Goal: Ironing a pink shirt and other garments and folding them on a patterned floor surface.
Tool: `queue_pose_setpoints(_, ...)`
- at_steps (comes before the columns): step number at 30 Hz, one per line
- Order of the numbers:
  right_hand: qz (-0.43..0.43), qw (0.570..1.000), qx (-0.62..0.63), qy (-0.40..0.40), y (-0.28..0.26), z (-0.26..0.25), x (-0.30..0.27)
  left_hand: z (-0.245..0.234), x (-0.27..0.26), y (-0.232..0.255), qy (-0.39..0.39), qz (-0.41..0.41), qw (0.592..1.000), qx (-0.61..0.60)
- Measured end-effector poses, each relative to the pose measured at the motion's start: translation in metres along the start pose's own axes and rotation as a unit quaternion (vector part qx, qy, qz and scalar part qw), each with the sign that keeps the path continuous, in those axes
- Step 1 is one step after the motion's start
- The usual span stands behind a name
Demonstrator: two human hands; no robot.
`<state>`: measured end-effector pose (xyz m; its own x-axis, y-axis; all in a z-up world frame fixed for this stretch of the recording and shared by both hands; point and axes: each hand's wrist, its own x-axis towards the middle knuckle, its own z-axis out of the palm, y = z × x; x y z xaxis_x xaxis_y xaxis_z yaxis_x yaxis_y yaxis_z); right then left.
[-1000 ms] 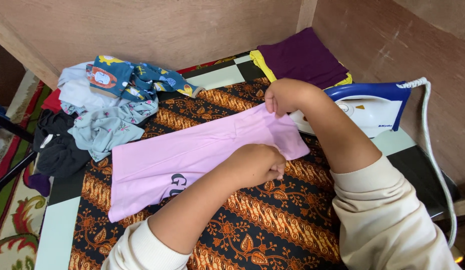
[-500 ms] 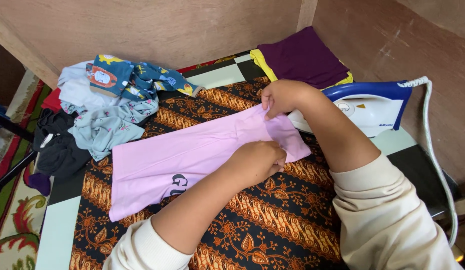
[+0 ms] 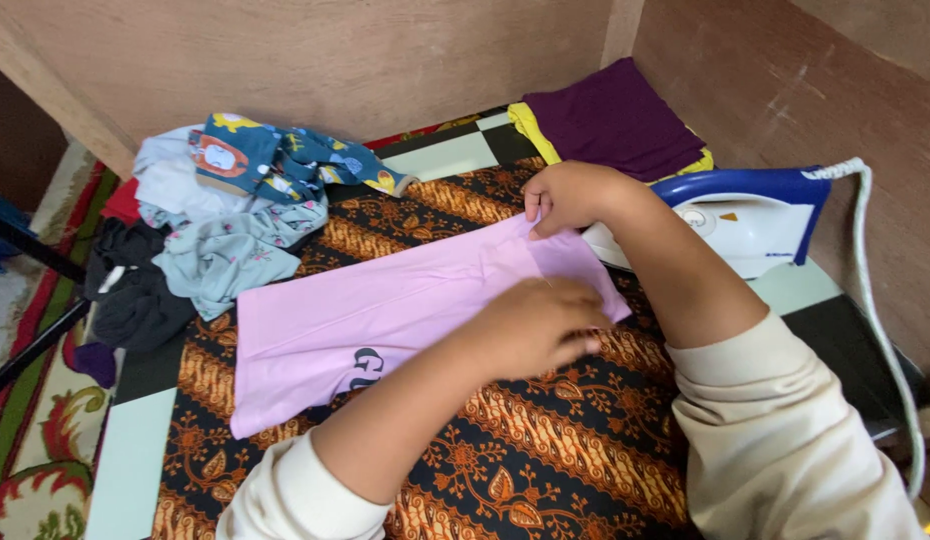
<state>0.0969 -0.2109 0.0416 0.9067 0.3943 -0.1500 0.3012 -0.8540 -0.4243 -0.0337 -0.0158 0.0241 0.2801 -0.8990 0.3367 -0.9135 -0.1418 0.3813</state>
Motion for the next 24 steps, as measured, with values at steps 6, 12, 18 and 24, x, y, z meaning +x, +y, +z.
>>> queue_pose_setpoints(6, -0.071, 0.995, 0.055, 0.051, -0.053, 0.002, -0.017, -0.091, -0.05, -0.035, -0.083, -0.315, 0.945, -0.034)
queue_pose_setpoints(12, -0.276, 0.956, 0.099, -0.027, -0.08, 0.063, 0.005, -0.082, -0.145, -0.124, -0.128, -0.311, 0.928, -0.16)
queue_pose_setpoints(18, -0.239, 0.968, -0.054, -0.043, -0.156, 0.08, -0.027, -0.102, -0.164, -0.107, -0.247, -0.405, 0.876, -0.086)
queue_pose_setpoints(24, -0.349, 0.936, -0.036, 0.026, -0.189, 0.092, -0.027, -0.103, -0.18, -0.13, -0.216, -0.498, 0.824, -0.162)
